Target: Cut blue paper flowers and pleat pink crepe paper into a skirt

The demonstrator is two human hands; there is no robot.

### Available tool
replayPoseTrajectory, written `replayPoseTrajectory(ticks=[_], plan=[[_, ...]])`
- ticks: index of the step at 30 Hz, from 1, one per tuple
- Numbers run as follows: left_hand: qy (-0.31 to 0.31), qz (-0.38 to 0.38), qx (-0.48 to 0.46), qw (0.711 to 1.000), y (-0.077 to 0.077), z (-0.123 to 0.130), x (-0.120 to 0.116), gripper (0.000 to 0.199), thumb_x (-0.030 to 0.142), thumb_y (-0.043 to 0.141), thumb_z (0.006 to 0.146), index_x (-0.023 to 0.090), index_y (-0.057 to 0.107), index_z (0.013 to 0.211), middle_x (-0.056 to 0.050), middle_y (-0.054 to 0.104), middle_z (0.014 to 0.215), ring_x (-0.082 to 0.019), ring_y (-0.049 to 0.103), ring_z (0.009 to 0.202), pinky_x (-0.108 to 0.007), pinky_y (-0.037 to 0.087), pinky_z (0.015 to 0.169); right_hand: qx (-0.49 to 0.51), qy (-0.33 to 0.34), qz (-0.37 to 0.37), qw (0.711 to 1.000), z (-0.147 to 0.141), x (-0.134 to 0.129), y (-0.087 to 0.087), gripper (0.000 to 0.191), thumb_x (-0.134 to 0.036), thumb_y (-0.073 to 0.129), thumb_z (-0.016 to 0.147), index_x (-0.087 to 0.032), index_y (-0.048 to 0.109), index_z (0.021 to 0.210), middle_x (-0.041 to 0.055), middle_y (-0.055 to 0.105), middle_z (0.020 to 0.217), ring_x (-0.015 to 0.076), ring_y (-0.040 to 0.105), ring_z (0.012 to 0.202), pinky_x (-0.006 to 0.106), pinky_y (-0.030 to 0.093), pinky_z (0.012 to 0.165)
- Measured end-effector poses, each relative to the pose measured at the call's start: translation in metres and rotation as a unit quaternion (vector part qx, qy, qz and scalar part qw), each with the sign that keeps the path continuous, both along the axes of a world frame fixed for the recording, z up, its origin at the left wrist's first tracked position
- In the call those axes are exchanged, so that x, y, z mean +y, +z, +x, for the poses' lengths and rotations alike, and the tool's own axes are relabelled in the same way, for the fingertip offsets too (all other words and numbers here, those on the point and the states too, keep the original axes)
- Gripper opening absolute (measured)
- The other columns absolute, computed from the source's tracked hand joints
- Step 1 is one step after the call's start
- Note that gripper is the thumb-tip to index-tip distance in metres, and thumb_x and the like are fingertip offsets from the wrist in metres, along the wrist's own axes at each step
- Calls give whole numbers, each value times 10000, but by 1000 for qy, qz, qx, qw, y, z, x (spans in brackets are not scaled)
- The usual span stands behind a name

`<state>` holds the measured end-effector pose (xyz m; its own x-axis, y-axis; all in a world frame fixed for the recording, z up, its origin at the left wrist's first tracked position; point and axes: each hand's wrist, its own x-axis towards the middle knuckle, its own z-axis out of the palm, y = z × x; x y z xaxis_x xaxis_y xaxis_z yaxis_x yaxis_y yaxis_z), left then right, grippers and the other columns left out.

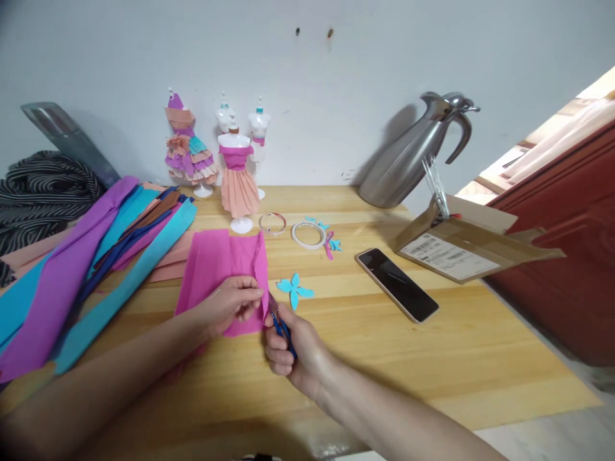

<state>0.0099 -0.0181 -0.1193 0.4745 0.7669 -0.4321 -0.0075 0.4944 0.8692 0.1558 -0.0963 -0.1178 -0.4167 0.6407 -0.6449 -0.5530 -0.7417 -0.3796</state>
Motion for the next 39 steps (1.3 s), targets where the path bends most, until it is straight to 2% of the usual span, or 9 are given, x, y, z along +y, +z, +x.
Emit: replayPoseTrajectory(ticks=[8, 14, 19, 23, 25, 32, 35, 39], plan=[[-54, -16, 19, 998, 3, -3, 1, 221, 295, 677, 620, 155, 526, 539, 33, 521, 437, -55, 416, 323, -198, 255, 343, 6, 0, 5, 1000, 3, 3, 2, 400, -466, 348, 983, -188, 490, 733, -90, 316, 422, 46, 116, 338, 173, 88, 360], [-57, -20, 12, 998, 1, -3, 2, 202, 281, 670, 628, 144, 546, 544, 24, 533, 450, -52, 418, 331, -199, 256, 348, 13, 14, 11, 1000, 2, 9, -1, 399, -496, 406, 958, -188, 491, 719, -92, 321, 415, 47, 132, 334, 176, 91, 363], [-71, -23, 13, 997, 2, -4, 3, 215, 295, 677, 641, 139, 552, 560, 20, 537, 462, -54, 422, 340, -201, 259, 354, 6, 1, 5, 1000, 0, 10, 0, 427, -483, 338, 986, -181, 492, 726, -89, 314, 408, 50, 143, 324, 178, 75, 361], [-85, -19, 8, 996, 2, -4, 3, 203, 295, 663, 653, 133, 565, 580, 18, 536, 462, -57, 426, 351, -201, 263, 360, 8, 0, 29, 1000, 1, 14, -1, 402, -509, 421, 956, -184, 489, 729, -96, 316, 408, 44, 143, 330, 177, 87, 362], [-75, -13, 14, 997, 2, -3, 2, 199, 299, 650, 661, 139, 560, 585, 23, 531, 454, -60, 428, 350, -201, 264, 362, 5, 1, 39, 999, 2, 15, -4, 391, -517, 458, 938, -186, 490, 730, -98, 319, 410, 44, 145, 333, 181, 91, 365], [26, 56, 61, 996, -3, 3, -7, 158, 214, 605, 693, 168, 508, 576, 47, 514, 396, -53, 415, 354, -185, 278, 414, 16, -6, 30, 999, 2, 9, -6, 378, -501, 453, 941, -188, 486, 731, -94, 316, 421, 44, 137, 339, 179, 88, 365], [31, 51, 40, 997, -5, 2, -7, 175, 217, 587, 698, 171, 491, 559, 36, 521, 400, -62, 427, 362, -195, 290, 424, 20, -8, 29, 999, 4, 3, -4, 362, -494, 471, 932, -185, 494, 745, -95, 311, 439, 41, 134, 342, 181, 84, 366], [10, 0, -9, 1000, -2, -1, -3, 158, 227, 620, 658, 171, 495, 578, 36, 509, 405, -80, 456, 366, -210, 271, 415, 22, -10, 35, 999, 8, -6, 2, 331, -480, 502, 918, -185, 503, 770, -97, 314, 458, 35, 120, 348, 177, 86, 364]])
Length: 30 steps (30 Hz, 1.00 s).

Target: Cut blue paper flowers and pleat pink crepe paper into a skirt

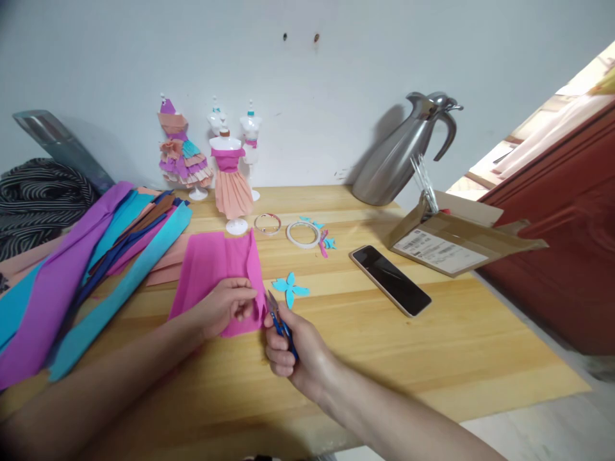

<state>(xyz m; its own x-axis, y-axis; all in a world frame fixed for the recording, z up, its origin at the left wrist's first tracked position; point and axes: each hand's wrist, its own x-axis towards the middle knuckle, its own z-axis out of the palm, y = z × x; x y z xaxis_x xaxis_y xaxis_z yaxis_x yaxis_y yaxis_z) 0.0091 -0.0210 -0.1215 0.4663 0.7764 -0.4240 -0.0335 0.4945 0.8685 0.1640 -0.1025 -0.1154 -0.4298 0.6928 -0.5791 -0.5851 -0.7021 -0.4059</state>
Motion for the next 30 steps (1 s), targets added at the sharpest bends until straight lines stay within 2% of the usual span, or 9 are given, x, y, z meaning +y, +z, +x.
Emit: replayPoseTrajectory(ticks=[6, 10, 17, 30], plan=[[-13, -12, -21, 1000, 4, -1, 3, 176, 241, 659, 625, 161, 504, 606, 31, 525, 439, -82, 476, 377, -211, 241, 415, -19, 7, -39, 999, 5, -4, 15, 377, -450, 349, 988, -181, 504, 773, -88, 310, 462, 41, 124, 347, 166, 101, 359], [-24, -7, -24, 999, 3, -2, 3, 177, 258, 666, 632, 152, 524, 625, 22, 544, 459, -77, 475, 389, -212, 256, 430, -41, 23, -59, 997, 2, 1, 15, 421, -441, 281, 1006, -183, 492, 749, -88, 295, 455, 42, 117, 345, 165, 87, 361], [-44, 8, -23, 999, 0, -1, 2, 171, 281, 646, 648, 148, 540, 627, -5, 574, 484, -86, 481, 416, -219, 272, 446, -44, 21, -34, 998, -1, 10, 7, 416, -470, 334, 987, -186, 487, 725, -88, 306, 451, 43, 123, 352, 169, 92, 363], [-42, 0, -33, 999, 1, -1, 2, 202, 287, 684, 631, 144, 542, 631, -3, 585, 489, -76, 487, 409, -204, 313, 445, -101, 29, -8, 994, -5, 21, 11, 364, -468, 389, 966, -190, 487, 752, -94, 314, 444, 45, 148, 342, 176, 77, 371]])
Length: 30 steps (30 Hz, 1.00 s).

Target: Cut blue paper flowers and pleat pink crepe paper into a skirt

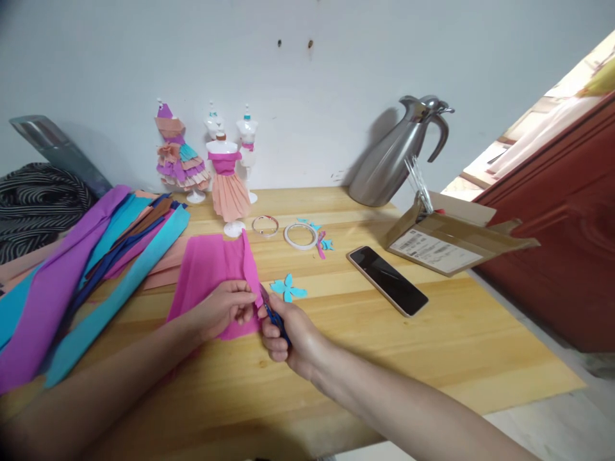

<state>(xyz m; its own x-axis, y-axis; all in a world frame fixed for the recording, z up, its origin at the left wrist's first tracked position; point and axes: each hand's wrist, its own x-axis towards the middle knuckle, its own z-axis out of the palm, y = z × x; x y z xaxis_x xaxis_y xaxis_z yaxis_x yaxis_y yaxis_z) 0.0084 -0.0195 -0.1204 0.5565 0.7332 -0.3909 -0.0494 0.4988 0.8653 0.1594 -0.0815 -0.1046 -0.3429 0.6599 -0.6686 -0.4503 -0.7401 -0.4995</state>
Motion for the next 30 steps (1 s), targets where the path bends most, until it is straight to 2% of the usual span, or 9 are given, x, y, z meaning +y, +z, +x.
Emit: replayPoseTrajectory(ticks=[11, 17, 23, 30], plan=[[-2, 7, -15, 1000, -4, 2, -1, 229, 299, 709, 634, 126, 560, 654, -17, 631, 600, -61, 503, 420, -201, 342, 440, -73, -6, 19, 997, -3, 9, 7, 421, -398, 317, 1015, -166, 524, 731, -103, 279, 408, 35, 114, 335, 164, 57, 347], [-1, 3, -28, 1000, -7, 2, -1, 235, 311, 717, 644, 127, 572, 666, -13, 628, 595, -69, 513, 414, -206, 347, 431, -67, -14, 25, 997, -2, 11, 4, 412, -398, 342, 1010, -157, 546, 744, -113, 229, 421, 35, 81, 366, 158, 53, 350], [8, 4, -26, 1000, -3, 2, -1, 219, 297, 708, 635, 120, 579, 651, -17, 630, 599, -61, 502, 407, -205, 342, 426, -70, -19, 18, 997, -5, 11, 5, 426, -397, 310, 1017, -178, 495, 701, -118, 192, 409, 45, 49, 381, 163, 42, 353], [2, 6, -20, 1000, -6, 2, -1, 205, 289, 701, 633, 120, 585, 638, -28, 642, 603, -68, 508, 414, -208, 345, 424, -65, -21, 19, 998, -8, 10, 2, 411, -390, 328, 1014, -186, 462, 684, -124, 175, 405, 46, 41, 384, 170, 30, 362]])
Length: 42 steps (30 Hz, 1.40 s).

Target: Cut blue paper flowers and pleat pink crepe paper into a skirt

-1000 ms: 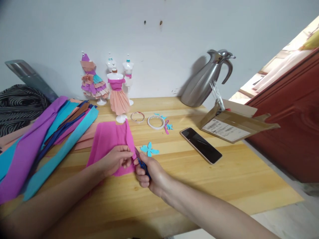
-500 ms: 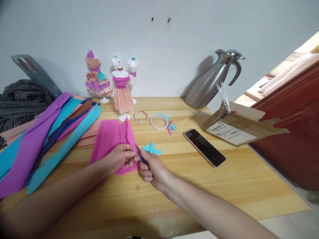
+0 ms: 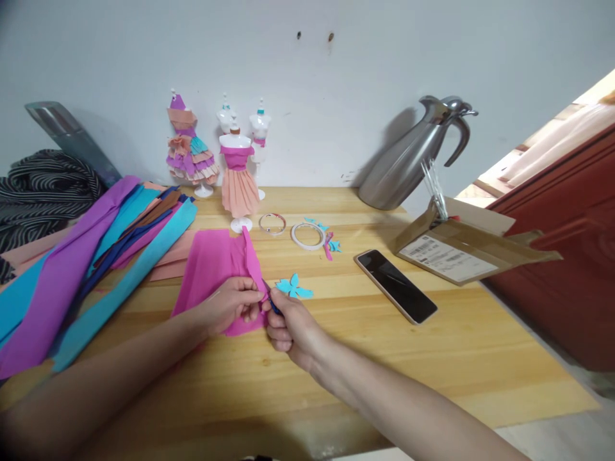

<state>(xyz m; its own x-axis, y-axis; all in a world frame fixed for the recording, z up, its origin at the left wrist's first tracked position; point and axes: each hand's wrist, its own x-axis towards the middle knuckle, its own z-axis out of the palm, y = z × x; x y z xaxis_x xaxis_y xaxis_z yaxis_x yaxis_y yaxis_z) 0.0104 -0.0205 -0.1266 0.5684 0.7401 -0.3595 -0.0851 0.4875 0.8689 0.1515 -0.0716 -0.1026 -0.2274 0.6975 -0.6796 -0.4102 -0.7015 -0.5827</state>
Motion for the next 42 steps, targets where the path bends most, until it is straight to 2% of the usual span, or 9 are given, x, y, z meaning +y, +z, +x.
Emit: replayPoseTrajectory(ticks=[15, 22, 29, 32, 36, 42], plan=[[-7, 1, 8, 1000, 2, -1, 1, 199, 283, 712, 626, 115, 607, 637, -6, 599, 511, -74, 499, 407, -207, 352, 431, 19, -28, -20, 999, -4, -1, 1, 432, -369, 295, 1023, -186, 445, 661, -115, 180, 385, 49, 35, 373, 166, 40, 355], [13, -10, 4, 1000, 3, 0, 1, 237, 291, 742, 604, 120, 584, 644, -5, 625, 563, -68, 508, 400, -203, 367, 419, 38, -4, -22, 999, 0, 5, -2, 472, -439, 281, 1014, -183, 476, 668, -109, 216, 386, 49, 33, 365, 160, 53, 340], [11, -9, 24, 1000, 4, 1, -1, 202, 260, 730, 618, 119, 587, 635, -7, 621, 552, -75, 540, 405, -197, 419, 440, 33, 9, -8, 999, 6, 4, -6, 463, -427, 297, 1011, -174, 521, 694, -106, 228, 398, 46, 65, 347, 151, 74, 336], [16, -34, 31, 999, 9, 2, -2, 197, 272, 709, 662, 110, 598, 640, -23, 625, 556, -89, 557, 413, -205, 438, 442, 39, 6, -3, 999, 8, 2, -9, 450, -446, 334, 1002, -170, 541, 713, -107, 237, 402, 41, 76, 342, 145, 80, 337], [56, -87, 60, 993, 18, 3, -4, 140, 205, 661, 720, 98, 594, 660, -29, 617, 561, -99, 586, 439, -207, 460, 461, 45, -1, -6, 999, 11, 1, -10, 432, -456, 375, 991, -165, 548, 723, -109, 251, 403, 38, 90, 333, 144, 80, 335], [70, -90, 114, 987, 39, 3, -5, 90, 182, 594, 820, 108, 571, 776, -43, 660, 671, -119, 599, 417, -242, 467, 448, 31, -3, -10, 999, 16, 3, -5, 466, -412, 301, 1019, -157, 545, 714, -105, 247, 398, 38, 109, 318, 149, 75, 334]])
